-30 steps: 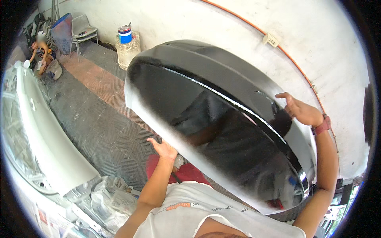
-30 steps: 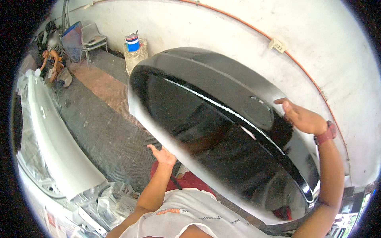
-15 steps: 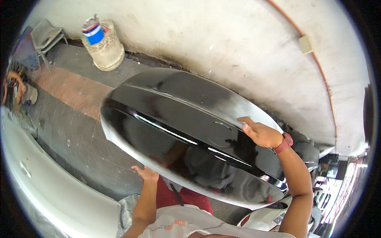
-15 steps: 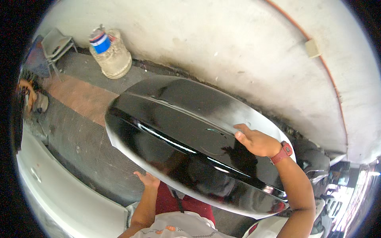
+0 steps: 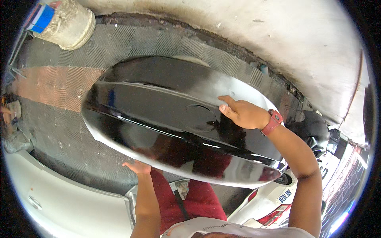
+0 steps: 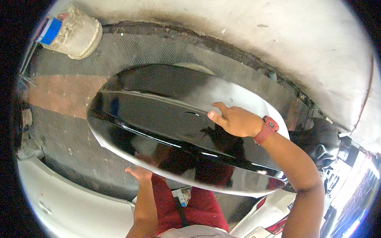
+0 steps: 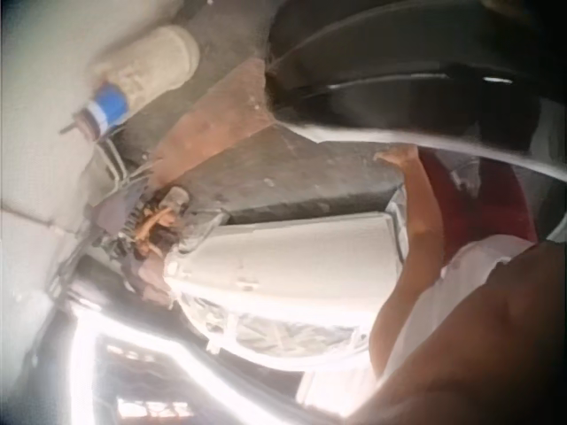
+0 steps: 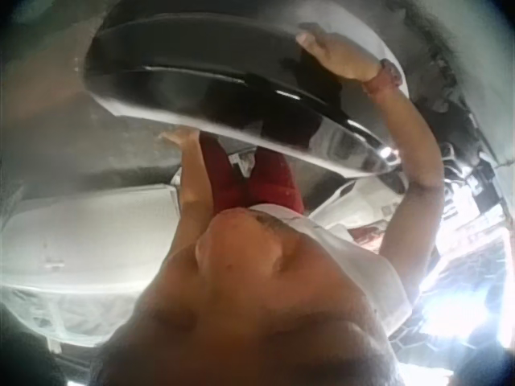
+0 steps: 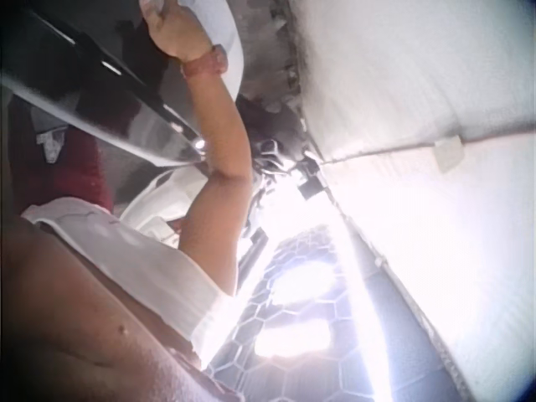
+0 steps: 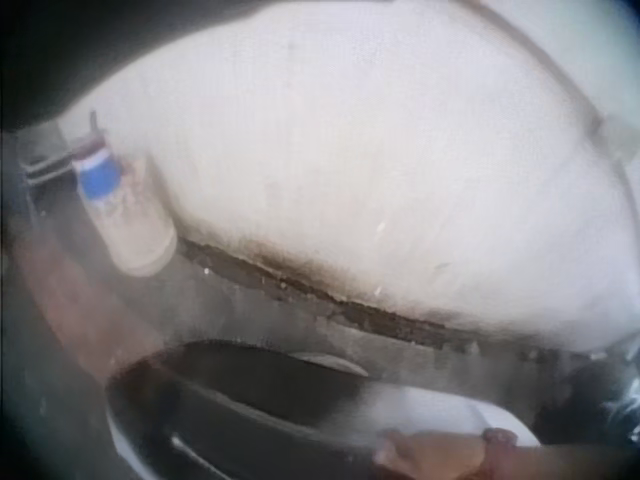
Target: The person uses a spray gun to apply black paint to a white car bumper. They systematically cover the surface, flip the bumper to paint the other side, and then place the painted bumper on the floor.
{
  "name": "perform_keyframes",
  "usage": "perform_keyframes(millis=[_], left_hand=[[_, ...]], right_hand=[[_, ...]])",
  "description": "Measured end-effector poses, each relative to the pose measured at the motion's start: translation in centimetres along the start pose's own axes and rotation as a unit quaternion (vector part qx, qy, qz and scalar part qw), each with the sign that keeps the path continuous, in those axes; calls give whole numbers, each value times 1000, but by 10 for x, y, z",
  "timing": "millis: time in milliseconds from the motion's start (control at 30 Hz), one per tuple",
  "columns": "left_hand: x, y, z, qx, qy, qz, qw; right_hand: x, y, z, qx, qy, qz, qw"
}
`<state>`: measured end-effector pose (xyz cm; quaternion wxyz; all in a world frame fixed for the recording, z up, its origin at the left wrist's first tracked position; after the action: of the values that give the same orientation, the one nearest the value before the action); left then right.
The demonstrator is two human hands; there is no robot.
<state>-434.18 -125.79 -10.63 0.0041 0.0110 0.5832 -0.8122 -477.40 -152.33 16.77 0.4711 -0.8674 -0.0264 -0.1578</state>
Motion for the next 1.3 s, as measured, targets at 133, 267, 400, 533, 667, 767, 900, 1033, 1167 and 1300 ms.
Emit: perform_keyframes(millis=[133, 267, 400, 533, 667, 767, 900, 1033, 1167, 1300], left_hand=[[-1, 34, -2, -2, 15, 23, 1000], [-7, 66, 5, -69, 36, 57, 995], [1, 98, 9, -104, 63, 70, 990], [14, 129, 8, -71, 73, 72, 992], [29, 152, 6, -48, 37, 55, 997], [42, 156, 9, -40, 43, 63, 996], [54, 161, 10, -59, 10, 53, 997], [59, 179, 1, -70, -10, 48, 996], [53, 200, -7, -82, 100, 55, 990], [47, 212, -9, -63, 158, 45, 984]], right_hand=[[-25, 47, 22, 1, 30, 1, 1000], [-50, 92, 47, -24, 46, 16, 999], [-73, 132, 61, -63, 77, -14, 995], [-94, 164, 67, -91, 61, -8, 994], [-113, 178, 68, -63, 74, -14, 995], [-125, 184, 72, -61, 65, 13, 996], [-143, 194, 79, -63, 75, 38, 994], [-160, 205, 86, -89, 77, 18, 993], [-171, 209, 92, -82, 83, 43, 992], [-172, 212, 99, -70, 95, 33, 992]])
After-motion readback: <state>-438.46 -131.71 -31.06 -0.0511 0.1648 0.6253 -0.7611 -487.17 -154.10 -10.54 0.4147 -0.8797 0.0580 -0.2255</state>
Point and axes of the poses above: each hand's wrist, its own y-axis towards the middle knuckle, its own z-axis out of the palm, x = y × z, the point moved 3 cm from there along y, towards the middle knuckle, and after that the axes turned 8 degrees about -y, right-handed, at the moved point
